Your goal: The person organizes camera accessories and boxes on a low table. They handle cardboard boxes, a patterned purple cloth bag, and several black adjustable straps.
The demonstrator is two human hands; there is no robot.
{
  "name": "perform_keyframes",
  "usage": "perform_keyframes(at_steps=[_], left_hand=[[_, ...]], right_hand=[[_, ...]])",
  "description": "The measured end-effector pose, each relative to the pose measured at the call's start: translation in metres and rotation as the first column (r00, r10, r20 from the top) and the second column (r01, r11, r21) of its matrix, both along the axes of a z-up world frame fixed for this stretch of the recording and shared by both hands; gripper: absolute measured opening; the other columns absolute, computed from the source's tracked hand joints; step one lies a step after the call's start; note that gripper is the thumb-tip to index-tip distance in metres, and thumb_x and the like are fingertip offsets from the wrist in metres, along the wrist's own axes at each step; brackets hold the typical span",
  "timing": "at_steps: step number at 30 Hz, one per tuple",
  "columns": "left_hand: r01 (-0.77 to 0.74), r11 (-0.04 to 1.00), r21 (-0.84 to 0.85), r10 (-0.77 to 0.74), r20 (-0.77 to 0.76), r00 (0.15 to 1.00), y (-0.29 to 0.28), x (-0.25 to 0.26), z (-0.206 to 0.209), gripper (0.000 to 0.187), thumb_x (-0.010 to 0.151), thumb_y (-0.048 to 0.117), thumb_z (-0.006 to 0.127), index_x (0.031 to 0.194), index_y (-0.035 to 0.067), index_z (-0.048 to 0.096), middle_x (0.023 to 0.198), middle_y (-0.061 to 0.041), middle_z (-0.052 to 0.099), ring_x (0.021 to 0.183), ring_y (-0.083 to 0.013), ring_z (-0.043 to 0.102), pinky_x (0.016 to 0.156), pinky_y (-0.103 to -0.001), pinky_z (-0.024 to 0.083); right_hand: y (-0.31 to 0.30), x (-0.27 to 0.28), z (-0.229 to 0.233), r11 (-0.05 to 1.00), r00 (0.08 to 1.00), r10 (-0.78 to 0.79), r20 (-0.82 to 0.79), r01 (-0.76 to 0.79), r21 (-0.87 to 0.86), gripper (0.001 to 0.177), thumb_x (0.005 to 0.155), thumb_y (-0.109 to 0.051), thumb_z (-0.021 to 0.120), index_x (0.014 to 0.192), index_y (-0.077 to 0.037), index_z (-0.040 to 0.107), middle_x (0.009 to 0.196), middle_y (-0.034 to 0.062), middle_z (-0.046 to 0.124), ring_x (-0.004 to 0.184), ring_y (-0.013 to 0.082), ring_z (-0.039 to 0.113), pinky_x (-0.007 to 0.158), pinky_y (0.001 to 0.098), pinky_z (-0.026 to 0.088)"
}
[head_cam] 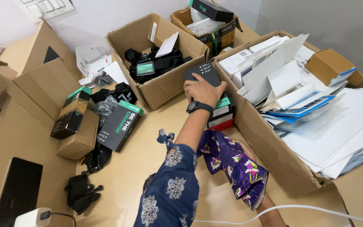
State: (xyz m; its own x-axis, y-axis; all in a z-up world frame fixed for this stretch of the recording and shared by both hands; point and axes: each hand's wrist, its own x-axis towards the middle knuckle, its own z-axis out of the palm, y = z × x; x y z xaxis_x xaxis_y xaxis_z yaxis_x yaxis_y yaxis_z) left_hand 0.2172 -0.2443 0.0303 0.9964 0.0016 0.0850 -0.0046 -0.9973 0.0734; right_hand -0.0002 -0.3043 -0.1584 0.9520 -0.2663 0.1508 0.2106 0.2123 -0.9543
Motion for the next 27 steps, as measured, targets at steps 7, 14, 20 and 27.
perform_keyframes(at_steps=[7,14,20,27], left_hand=[[-0.078,0.981,0.18,0.073,0.034,0.997,-0.027,0.013,-0.007,0.127,0.077,0.099,0.035,0.156,-0.002,0.032,0.118,-0.044,0.053,0.101,-0.0463,0.058,0.047,-0.045,0.057],[0.173,0.929,-0.327,-0.083,0.271,0.959,0.023,-0.028,0.01,0.109,0.09,0.078,0.046,0.157,-0.006,0.031,0.13,-0.038,0.051,0.106,-0.0448,0.062,0.078,-0.044,0.059],[0.348,0.612,-0.71,-0.219,0.27,0.938,0.13,-0.13,-0.021,0.091,0.095,0.059,0.061,0.15,-0.009,0.037,0.136,-0.032,0.051,0.125,-0.0421,0.056,0.101,-0.047,0.049],[0.209,0.294,-0.933,-0.28,0.125,0.952,0.223,-0.14,-0.054,0.037,0.09,0.022,0.073,0.118,0.0,0.065,0.102,-0.012,0.075,0.093,-0.0149,0.068,0.083,-0.029,0.055]], right_hand=[[-0.014,-0.004,-0.018,0.991,0.983,0.073,-0.169,-0.052,0.126,0.026,0.1,-0.006,0.06,0.125,0.003,0.062,0.106,0.0078,0.069,0.094,0.0122,0.065,0.085,0.0257,0.053],[0.009,-0.029,0.073,0.997,0.976,0.025,-0.215,-0.009,0.075,0.042,0.092,-0.009,0.061,0.134,-0.005,0.06,0.12,0.0062,0.067,0.099,0.0138,0.062,0.085,0.0287,0.05],[0.044,-0.018,0.117,0.988,0.999,0.04,0.004,-0.038,-0.151,0.053,0.095,-0.013,0.062,0.146,-0.007,0.05,0.142,0.0087,0.056,0.128,0.0149,0.053,0.108,0.0296,0.041],[0.088,0.012,0.156,0.815,0.977,0.208,0.044,-0.148,-0.561,0.076,0.088,-0.028,0.075,0.154,-0.013,0.042,0.15,0.0161,0.051,0.134,0.0253,0.053,0.111,0.0393,0.044]])
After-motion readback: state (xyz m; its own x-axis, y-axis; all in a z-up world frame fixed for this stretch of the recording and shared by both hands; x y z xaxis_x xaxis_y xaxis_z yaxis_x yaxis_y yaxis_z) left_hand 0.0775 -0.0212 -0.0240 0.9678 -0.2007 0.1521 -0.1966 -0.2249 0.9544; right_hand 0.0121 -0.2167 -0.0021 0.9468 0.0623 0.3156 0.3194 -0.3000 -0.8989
